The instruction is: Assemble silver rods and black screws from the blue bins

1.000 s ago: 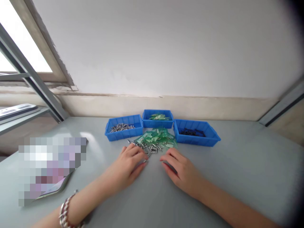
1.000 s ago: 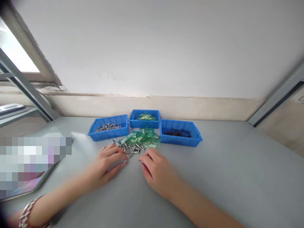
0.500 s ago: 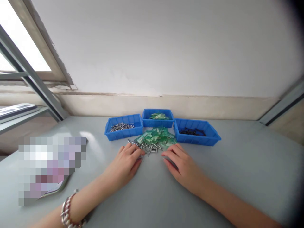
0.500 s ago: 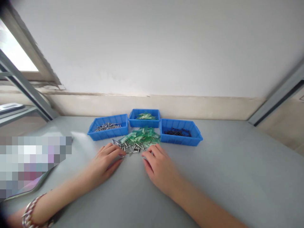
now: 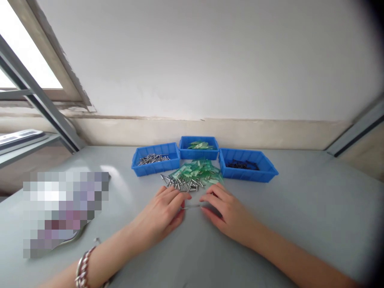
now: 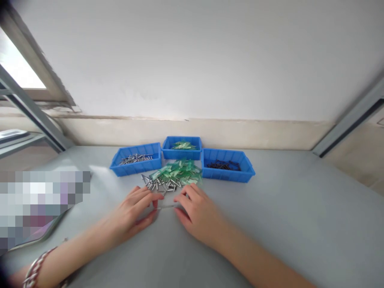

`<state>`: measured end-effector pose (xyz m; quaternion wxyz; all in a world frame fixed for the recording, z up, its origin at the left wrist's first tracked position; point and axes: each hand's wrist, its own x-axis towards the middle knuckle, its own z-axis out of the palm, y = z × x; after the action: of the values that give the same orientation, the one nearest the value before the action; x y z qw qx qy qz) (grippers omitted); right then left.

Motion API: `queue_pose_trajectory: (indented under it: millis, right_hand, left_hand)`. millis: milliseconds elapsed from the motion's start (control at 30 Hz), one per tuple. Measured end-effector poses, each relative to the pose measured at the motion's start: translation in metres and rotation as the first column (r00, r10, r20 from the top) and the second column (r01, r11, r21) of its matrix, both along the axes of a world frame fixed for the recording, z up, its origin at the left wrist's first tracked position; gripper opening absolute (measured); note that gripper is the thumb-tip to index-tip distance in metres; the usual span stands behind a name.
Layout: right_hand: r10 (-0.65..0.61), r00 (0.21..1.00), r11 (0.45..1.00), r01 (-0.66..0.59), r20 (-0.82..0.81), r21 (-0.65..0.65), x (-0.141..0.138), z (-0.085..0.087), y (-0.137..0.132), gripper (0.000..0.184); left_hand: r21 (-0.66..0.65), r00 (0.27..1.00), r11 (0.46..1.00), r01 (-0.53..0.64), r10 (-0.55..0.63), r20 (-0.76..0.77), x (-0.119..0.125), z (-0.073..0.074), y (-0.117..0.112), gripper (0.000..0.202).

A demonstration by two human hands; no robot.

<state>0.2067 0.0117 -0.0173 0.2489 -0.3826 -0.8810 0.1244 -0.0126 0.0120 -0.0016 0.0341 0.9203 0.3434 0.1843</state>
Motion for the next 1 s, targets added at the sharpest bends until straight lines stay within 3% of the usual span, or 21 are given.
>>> queue_pose_trajectory:
  millis: [233, 433, 633, 1000]
  right_hand:
    - [0.095, 0.995, 0.994, -0.095, -0.008, 0.045, -0.0003, -0.0009, 0.0, 0.014]
    - [0.117, 0.991, 0.99, -0.111, -0.069, 0.086, -0.001, -0.0008, 0.0018, 0.016]
    - [0.089, 0.989, 0.993, -0.079, -0.117, 0.087, -0.0017, -0.0008, -0.0004, 0.016]
    - [0.066, 0.991, 0.994, -0.055, -0.116, 0.095, -0.0016, 0.0003, -0.0004, 0.014]
  left_hand:
    - [0.069, 0.994, 0.992, 0.107, -0.109, 0.032, 0.0023, 0.0038, -0.0045, 0.024]
    - [0.049, 0.999, 0.999, 0.024, -0.025, 0.031, 0.0021, 0.0062, -0.0065, 0.023]
    - [0.039, 0.999, 0.998, -0.042, 0.041, 0.018, 0.0011, 0.0038, -0.0045, 0.01]
    - [0.058, 0.998, 0.998, -0.017, 0.014, 0.066, 0.002, 0.0047, -0.0066, 0.011]
